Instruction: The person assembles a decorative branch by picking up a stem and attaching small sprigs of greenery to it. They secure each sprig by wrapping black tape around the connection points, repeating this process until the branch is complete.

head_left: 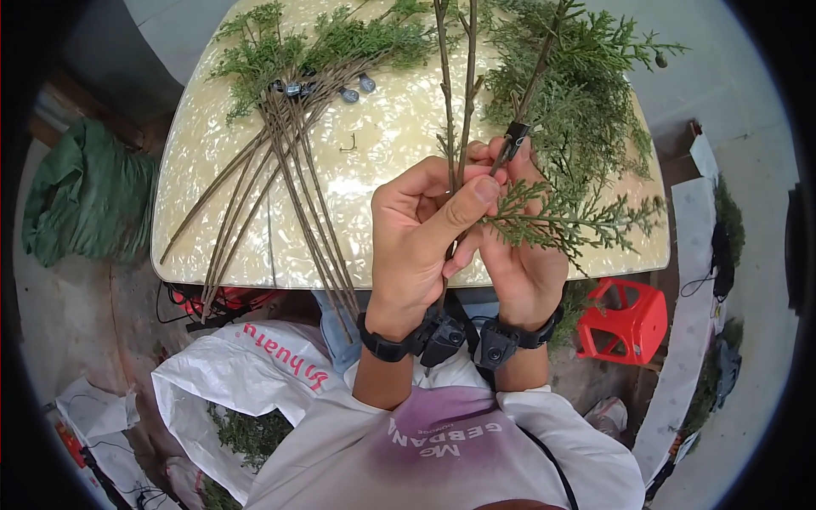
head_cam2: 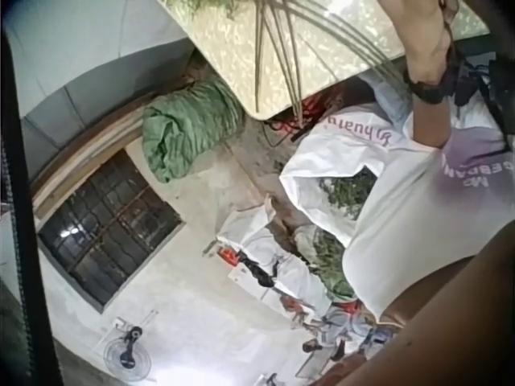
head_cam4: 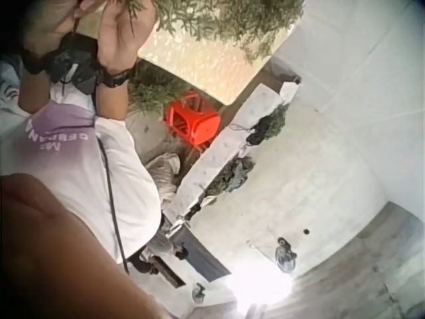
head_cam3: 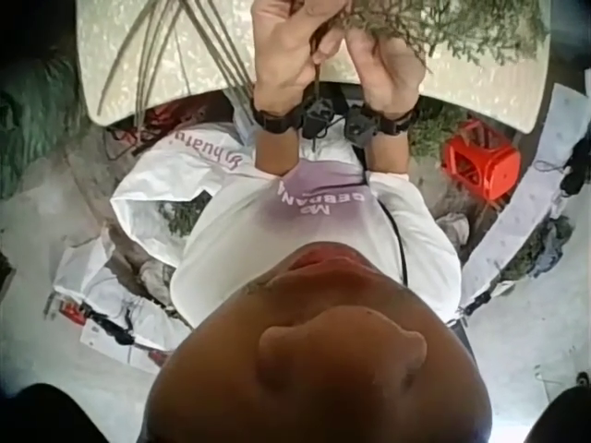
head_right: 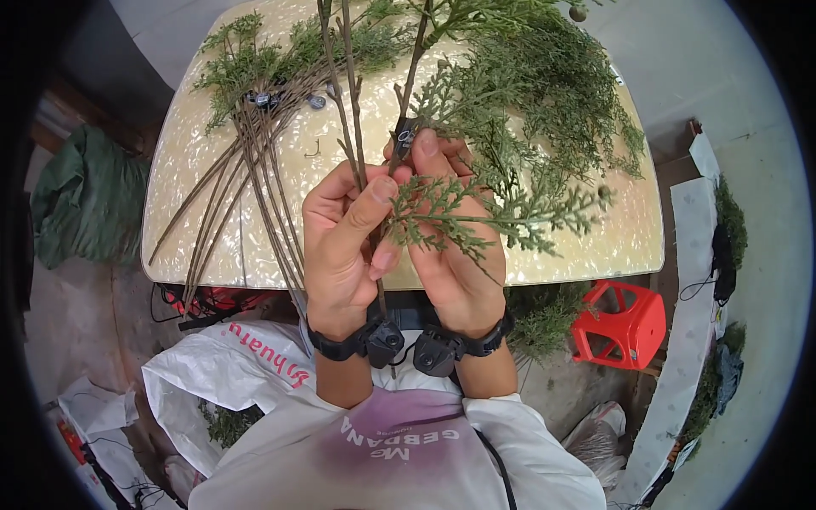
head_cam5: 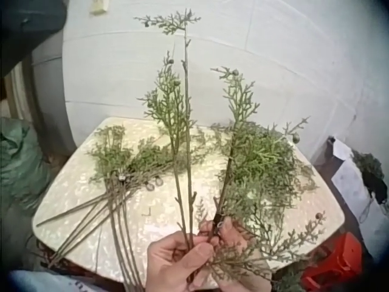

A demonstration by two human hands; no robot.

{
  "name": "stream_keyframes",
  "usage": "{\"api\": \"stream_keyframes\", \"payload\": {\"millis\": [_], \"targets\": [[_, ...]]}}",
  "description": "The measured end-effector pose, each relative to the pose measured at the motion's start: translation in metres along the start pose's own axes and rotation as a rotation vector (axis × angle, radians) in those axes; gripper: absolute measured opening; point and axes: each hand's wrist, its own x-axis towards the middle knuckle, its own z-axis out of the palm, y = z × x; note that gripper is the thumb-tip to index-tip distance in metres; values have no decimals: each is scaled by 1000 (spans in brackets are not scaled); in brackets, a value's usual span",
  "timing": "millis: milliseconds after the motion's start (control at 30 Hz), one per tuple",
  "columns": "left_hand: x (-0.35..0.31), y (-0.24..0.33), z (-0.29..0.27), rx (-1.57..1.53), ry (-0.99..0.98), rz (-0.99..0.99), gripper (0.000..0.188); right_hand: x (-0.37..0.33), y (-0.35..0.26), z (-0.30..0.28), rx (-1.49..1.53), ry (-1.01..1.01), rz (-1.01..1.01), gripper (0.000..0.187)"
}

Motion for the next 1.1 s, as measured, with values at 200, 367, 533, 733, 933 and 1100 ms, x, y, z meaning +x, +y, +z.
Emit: {"api": "stream_keyframes", "payload": {"millis": [200, 367, 533, 733, 933, 1100], "targets": [[-1, -4, -5, -29, -23, -10, 14, -7, 8, -4, -190, -27, -118, 49], [1, -5, -4, -59, -31, -10, 13, -8, 0, 3, -70, -45, -29, 48], [4, -7, -6, -66, -33, -13, 14, -7, 4, 5, -52, 36, -26, 49], [3, -7, -6, -53, -71, -18, 14, -4, 2, 11, -54, -12, -27, 51], [5, -4, -9, -17, -68, -44, 14, 1, 2, 26, 18, 332, -30, 21], [4, -5, -10, -36, -76, -33, 15, 4, 1, 22, 7, 269, -49, 22]]}}
